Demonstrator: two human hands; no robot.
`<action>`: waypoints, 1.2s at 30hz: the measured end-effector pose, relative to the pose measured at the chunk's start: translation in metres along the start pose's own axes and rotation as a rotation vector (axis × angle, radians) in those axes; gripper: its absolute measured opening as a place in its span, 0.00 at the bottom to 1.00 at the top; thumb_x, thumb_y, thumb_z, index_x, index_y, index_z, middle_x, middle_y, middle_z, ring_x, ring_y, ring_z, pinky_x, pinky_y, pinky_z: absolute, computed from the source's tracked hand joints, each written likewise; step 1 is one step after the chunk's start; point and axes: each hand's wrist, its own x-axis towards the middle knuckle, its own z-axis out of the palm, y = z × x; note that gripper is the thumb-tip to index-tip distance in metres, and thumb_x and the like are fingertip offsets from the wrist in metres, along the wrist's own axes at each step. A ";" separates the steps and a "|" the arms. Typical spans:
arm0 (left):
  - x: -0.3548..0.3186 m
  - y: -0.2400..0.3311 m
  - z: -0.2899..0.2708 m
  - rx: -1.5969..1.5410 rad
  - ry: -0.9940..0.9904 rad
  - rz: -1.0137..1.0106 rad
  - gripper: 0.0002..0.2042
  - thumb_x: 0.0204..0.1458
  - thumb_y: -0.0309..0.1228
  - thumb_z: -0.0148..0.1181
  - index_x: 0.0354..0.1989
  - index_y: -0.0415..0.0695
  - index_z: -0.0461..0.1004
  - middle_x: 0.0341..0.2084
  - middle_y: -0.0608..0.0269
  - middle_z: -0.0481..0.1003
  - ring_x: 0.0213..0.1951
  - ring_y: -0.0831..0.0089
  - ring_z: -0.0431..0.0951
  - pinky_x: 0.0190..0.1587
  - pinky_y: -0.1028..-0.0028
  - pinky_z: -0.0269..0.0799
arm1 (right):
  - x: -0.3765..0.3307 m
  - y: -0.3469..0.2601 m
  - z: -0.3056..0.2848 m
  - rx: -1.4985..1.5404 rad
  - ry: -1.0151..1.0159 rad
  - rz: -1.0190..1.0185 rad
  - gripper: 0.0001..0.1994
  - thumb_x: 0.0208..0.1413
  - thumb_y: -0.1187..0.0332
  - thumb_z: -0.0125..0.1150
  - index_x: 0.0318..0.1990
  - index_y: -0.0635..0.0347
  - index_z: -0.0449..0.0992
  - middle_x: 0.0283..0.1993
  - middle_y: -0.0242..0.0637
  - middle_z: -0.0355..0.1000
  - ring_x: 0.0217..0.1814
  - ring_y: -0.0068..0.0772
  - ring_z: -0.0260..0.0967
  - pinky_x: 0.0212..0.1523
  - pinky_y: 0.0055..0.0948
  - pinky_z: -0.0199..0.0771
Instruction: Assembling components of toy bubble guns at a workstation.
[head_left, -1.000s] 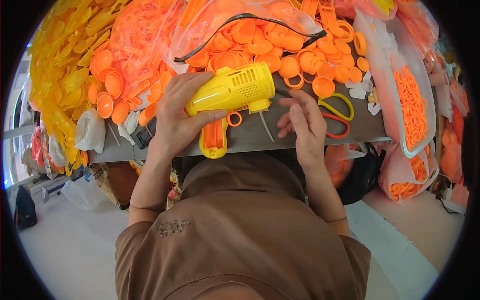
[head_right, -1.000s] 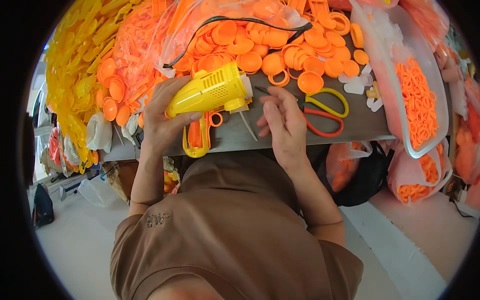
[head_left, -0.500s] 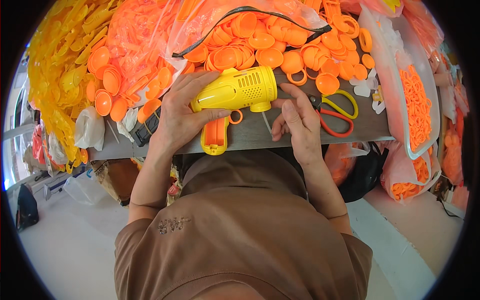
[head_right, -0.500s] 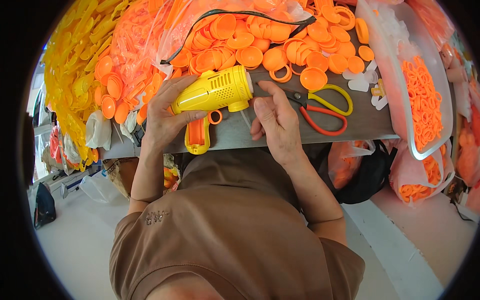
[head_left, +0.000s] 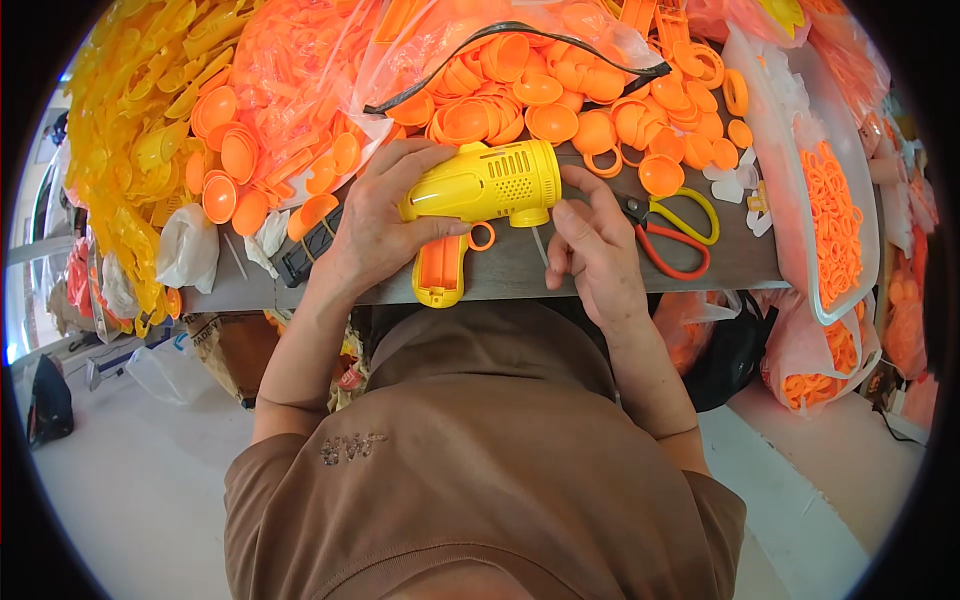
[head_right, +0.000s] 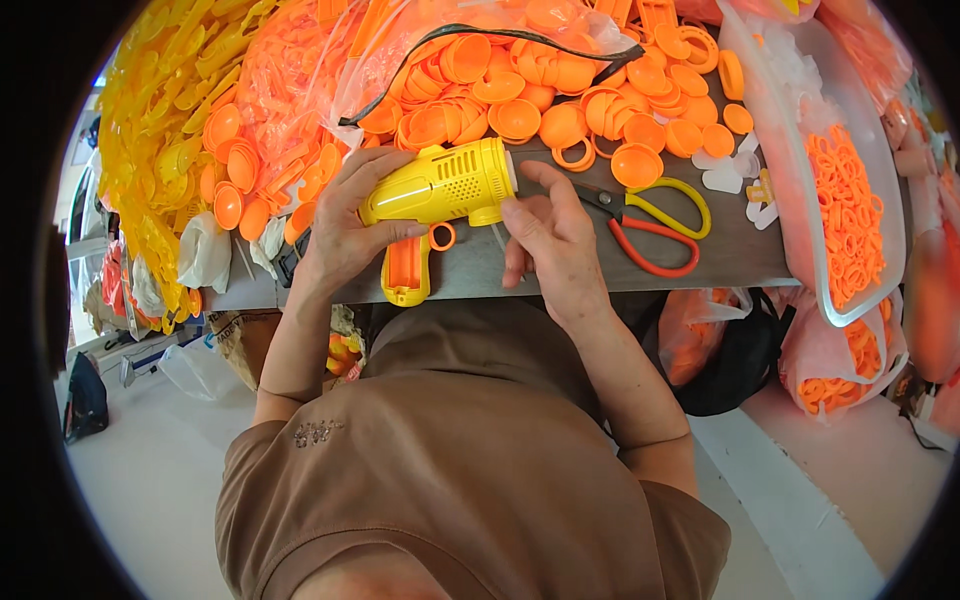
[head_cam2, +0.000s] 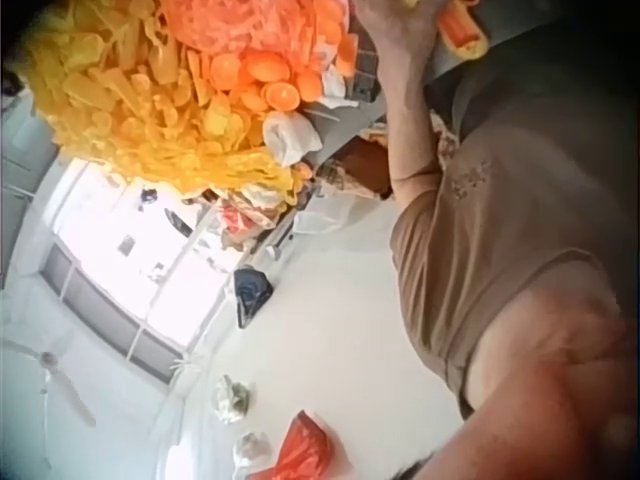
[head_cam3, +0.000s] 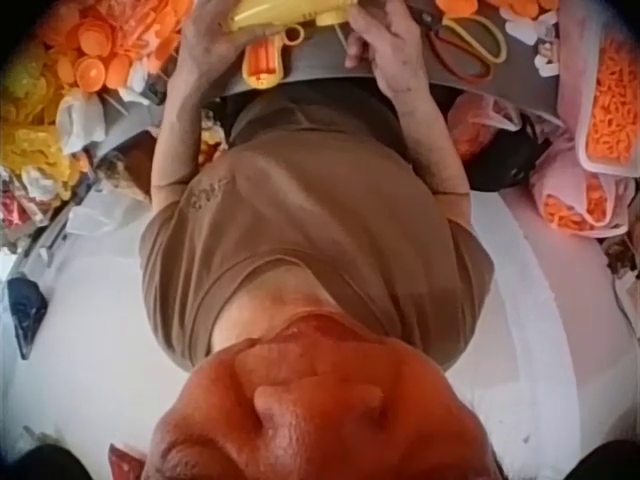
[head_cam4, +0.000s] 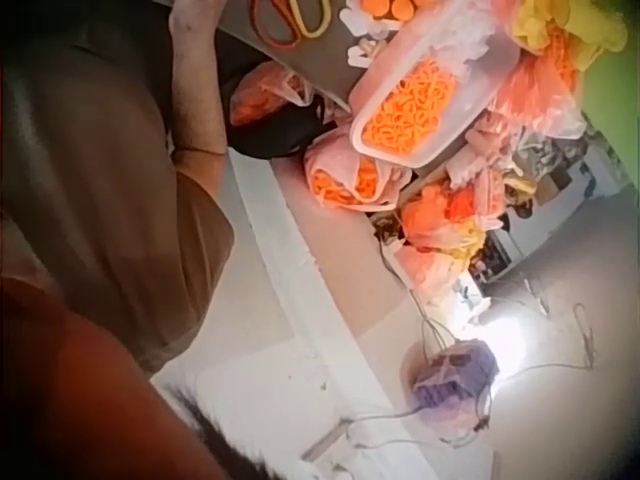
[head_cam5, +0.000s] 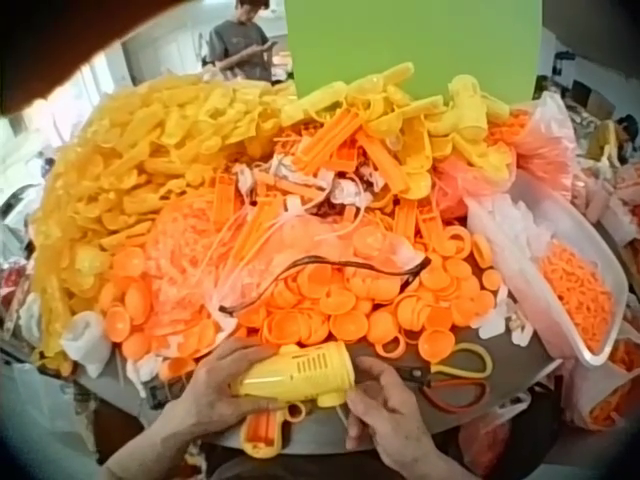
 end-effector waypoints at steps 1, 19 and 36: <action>-0.001 -0.001 0.001 -0.044 0.003 -0.020 0.30 0.31 0.32 0.73 0.48 0.39 0.71 0.45 0.52 0.69 0.46 0.58 0.71 0.48 0.67 0.68 | 0.000 -0.001 0.002 0.001 -0.003 -0.001 0.24 0.58 0.67 0.51 0.59 0.67 0.53 0.36 0.36 0.64 0.20 0.17 0.61 0.17 0.18 0.67; -0.015 -0.003 0.004 -0.154 0.078 0.017 0.30 0.32 0.32 0.73 0.48 0.36 0.70 0.45 0.52 0.69 0.47 0.61 0.71 0.49 0.70 0.66 | 0.005 0.005 0.027 0.079 0.101 -0.032 0.33 0.47 0.80 0.57 0.61 0.65 0.50 0.34 0.41 0.69 0.15 0.15 0.56 0.11 0.14 0.54; -0.016 0.007 -0.015 -0.506 -0.129 -0.372 0.38 0.31 0.39 0.73 0.51 0.34 0.63 0.40 0.52 0.71 0.41 0.66 0.74 0.43 0.71 0.70 | -0.013 -0.003 0.028 0.010 0.039 -0.226 0.31 0.49 0.81 0.51 0.63 0.64 0.50 0.51 0.41 0.66 0.15 0.08 0.50 0.11 0.08 0.51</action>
